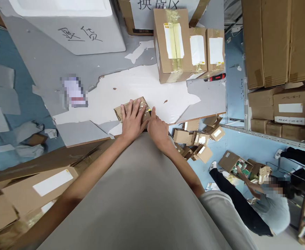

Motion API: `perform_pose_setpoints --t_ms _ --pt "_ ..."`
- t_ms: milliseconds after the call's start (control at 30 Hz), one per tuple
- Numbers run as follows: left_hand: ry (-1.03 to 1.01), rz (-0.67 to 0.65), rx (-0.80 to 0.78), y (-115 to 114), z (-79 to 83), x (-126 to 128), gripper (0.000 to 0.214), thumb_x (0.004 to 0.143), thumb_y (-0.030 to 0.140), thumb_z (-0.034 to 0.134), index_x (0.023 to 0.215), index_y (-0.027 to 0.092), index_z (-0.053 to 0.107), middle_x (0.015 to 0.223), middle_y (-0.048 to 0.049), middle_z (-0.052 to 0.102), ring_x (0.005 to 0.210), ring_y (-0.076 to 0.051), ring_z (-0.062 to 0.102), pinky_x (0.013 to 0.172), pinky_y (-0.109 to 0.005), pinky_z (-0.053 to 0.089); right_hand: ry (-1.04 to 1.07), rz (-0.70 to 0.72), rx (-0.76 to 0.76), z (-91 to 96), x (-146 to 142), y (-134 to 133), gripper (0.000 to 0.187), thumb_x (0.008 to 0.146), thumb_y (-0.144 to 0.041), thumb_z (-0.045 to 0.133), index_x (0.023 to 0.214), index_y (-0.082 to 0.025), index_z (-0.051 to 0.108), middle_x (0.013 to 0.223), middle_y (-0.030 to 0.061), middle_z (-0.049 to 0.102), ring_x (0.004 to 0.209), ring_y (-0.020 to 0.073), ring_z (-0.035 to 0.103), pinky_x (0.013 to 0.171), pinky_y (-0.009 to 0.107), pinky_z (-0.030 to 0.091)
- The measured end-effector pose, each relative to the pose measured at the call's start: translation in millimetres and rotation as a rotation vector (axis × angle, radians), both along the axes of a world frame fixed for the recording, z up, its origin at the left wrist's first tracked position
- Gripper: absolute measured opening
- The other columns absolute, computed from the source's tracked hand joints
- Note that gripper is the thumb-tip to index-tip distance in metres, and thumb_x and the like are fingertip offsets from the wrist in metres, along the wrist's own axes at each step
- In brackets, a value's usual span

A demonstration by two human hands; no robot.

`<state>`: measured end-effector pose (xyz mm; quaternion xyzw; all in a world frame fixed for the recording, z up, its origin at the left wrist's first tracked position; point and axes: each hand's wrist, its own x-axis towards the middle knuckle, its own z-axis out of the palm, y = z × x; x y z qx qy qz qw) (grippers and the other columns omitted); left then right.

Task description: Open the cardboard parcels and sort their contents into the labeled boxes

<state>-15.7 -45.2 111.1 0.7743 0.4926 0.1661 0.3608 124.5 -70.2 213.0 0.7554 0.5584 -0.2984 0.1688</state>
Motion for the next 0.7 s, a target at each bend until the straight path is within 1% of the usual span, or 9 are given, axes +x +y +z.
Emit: perform_pose_setpoints --t_ms 233,333,400,533,700 --pt "0.047 0.109 -0.009 -4 -0.7 21 0.07 0.114 0.056 0.06 0.179 0.032 0.051 0.191 -0.0112 0.037 0.184 -0.04 0.015 0.146 -0.076 -0.006 -0.011 0.091 -0.003 6.0 8 16 0.081 0.117 -0.015 0.035 0.19 -0.015 0.001 0.133 0.0246 0.082 0.117 0.0327 0.086 0.099 0.04 0.065" --pt "0.063 0.141 -0.011 -8 1.8 31 0.067 0.115 0.053 0.058 0.178 0.03 0.052 0.191 -0.012 0.037 0.184 -0.04 0.016 0.146 -0.076 -0.006 -0.022 0.127 -0.02 8.4 21 16 0.081 0.119 -0.017 0.036 0.19 -0.015 -0.001 0.127 0.0239 0.084 0.117 0.0325 0.086 0.098 0.039 0.065" --pt "0.073 0.159 -0.012 -11 3.2 36 0.067 0.115 0.052 0.058 0.178 0.03 0.052 0.191 -0.0124 0.037 0.184 -0.04 0.017 0.146 -0.076 -0.007 -0.014 0.156 -0.044 9.6 30 14 0.079 0.12 -0.018 0.036 0.19 -0.015 0.001 0.122 0.0227 0.085 0.116 0.0324 0.086 0.099 0.039 0.065" --pt "0.091 0.19 -0.014 -14 2.9 39 0.069 0.115 0.055 0.058 0.179 0.031 0.05 0.191 -0.0125 0.037 0.184 -0.04 0.015 0.146 -0.076 -0.008 0.014 0.2 -0.078 9.6 43 13 0.076 0.12 -0.016 0.033 0.19 -0.014 0.006 0.119 0.0222 0.086 0.114 0.0324 0.086 0.098 0.041 0.065" --pt "0.116 0.221 -0.014 -14 0.1 39 0.069 0.115 0.057 0.054 0.179 0.029 0.052 0.192 -0.0121 0.035 0.184 -0.04 0.013 0.146 -0.075 -0.008 0.043 0.246 -0.064 9.4 45 19 0.073 0.121 -0.018 0.032 0.19 -0.011 0.009 0.12 0.0236 0.086 0.115 0.0322 0.087 0.098 0.041 0.066"
